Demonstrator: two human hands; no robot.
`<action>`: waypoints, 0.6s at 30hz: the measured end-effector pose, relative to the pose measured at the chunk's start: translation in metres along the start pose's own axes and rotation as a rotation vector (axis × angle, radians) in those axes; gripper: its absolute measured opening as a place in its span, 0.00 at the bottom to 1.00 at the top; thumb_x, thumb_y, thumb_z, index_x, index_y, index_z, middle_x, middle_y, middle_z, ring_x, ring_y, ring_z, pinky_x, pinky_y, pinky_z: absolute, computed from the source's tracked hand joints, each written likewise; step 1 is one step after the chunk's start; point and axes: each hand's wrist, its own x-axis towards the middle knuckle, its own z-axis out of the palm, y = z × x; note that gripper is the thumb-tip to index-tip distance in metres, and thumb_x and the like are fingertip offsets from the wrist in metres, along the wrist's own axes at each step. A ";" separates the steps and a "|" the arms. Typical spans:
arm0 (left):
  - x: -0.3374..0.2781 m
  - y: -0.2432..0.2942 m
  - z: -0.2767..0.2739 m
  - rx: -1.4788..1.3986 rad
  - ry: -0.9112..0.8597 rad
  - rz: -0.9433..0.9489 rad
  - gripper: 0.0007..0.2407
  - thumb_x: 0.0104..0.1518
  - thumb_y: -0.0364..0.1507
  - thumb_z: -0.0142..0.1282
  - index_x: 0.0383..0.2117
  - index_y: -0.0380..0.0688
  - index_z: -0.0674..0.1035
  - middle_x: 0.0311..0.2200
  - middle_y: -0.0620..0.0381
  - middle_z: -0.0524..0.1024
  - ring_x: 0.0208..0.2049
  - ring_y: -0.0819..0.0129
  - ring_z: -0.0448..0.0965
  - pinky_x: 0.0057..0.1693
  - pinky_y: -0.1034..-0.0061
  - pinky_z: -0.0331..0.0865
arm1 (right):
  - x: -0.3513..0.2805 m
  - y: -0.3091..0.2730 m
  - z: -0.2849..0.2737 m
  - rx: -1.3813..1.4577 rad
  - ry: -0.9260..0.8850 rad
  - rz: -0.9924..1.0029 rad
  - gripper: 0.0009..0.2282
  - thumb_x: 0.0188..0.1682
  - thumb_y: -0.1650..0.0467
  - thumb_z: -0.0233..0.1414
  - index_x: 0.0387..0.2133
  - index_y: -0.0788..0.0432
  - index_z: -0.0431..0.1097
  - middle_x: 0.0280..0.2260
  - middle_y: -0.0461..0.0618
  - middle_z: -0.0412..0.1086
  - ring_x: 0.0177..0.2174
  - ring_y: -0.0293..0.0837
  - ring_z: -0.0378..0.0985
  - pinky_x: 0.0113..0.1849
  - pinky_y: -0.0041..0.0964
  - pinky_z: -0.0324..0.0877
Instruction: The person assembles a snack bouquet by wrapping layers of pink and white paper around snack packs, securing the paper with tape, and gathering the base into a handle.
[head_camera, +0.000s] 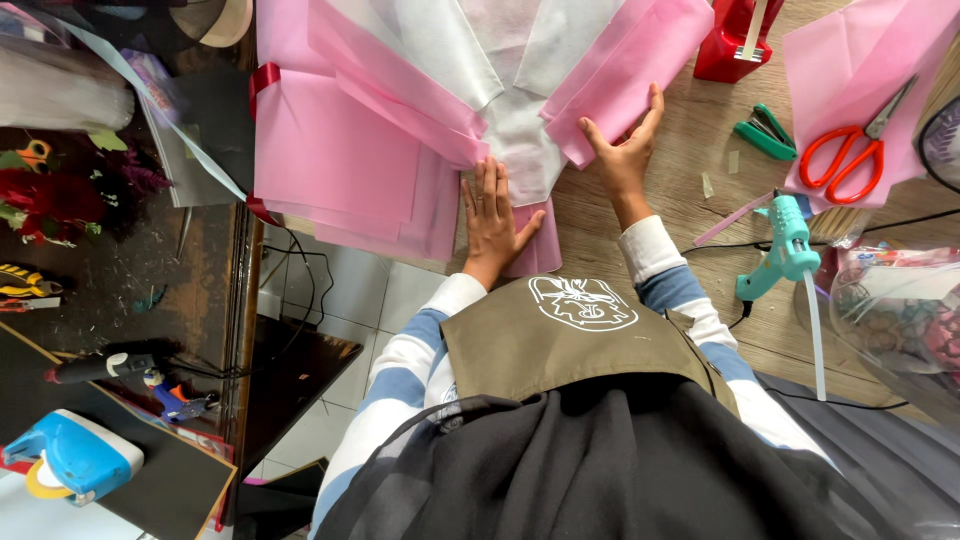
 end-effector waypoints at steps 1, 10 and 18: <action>0.000 0.000 0.000 -0.002 0.000 0.001 0.39 0.59 0.54 0.49 0.64 0.31 0.52 0.67 0.40 0.50 0.70 0.49 0.47 0.71 0.48 0.46 | 0.000 0.000 -0.001 -0.001 0.002 0.000 0.44 0.41 0.67 0.72 0.63 0.59 0.43 0.64 0.55 0.47 0.63 0.45 0.53 0.60 0.35 0.59; 0.001 0.001 0.000 0.031 0.008 -0.004 0.39 0.59 0.54 0.48 0.64 0.31 0.53 0.66 0.39 0.51 0.69 0.49 0.49 0.71 0.47 0.46 | -0.002 0.005 0.000 0.037 0.006 0.042 0.44 0.40 0.66 0.72 0.63 0.57 0.44 0.64 0.53 0.47 0.61 0.42 0.58 0.56 0.33 0.66; 0.000 0.000 0.001 0.003 0.017 -0.007 0.39 0.59 0.54 0.49 0.64 0.32 0.53 0.66 0.40 0.51 0.70 0.50 0.48 0.71 0.47 0.46 | -0.002 0.009 0.008 0.054 0.085 0.084 0.45 0.38 0.67 0.73 0.62 0.59 0.45 0.64 0.54 0.48 0.61 0.43 0.57 0.58 0.33 0.61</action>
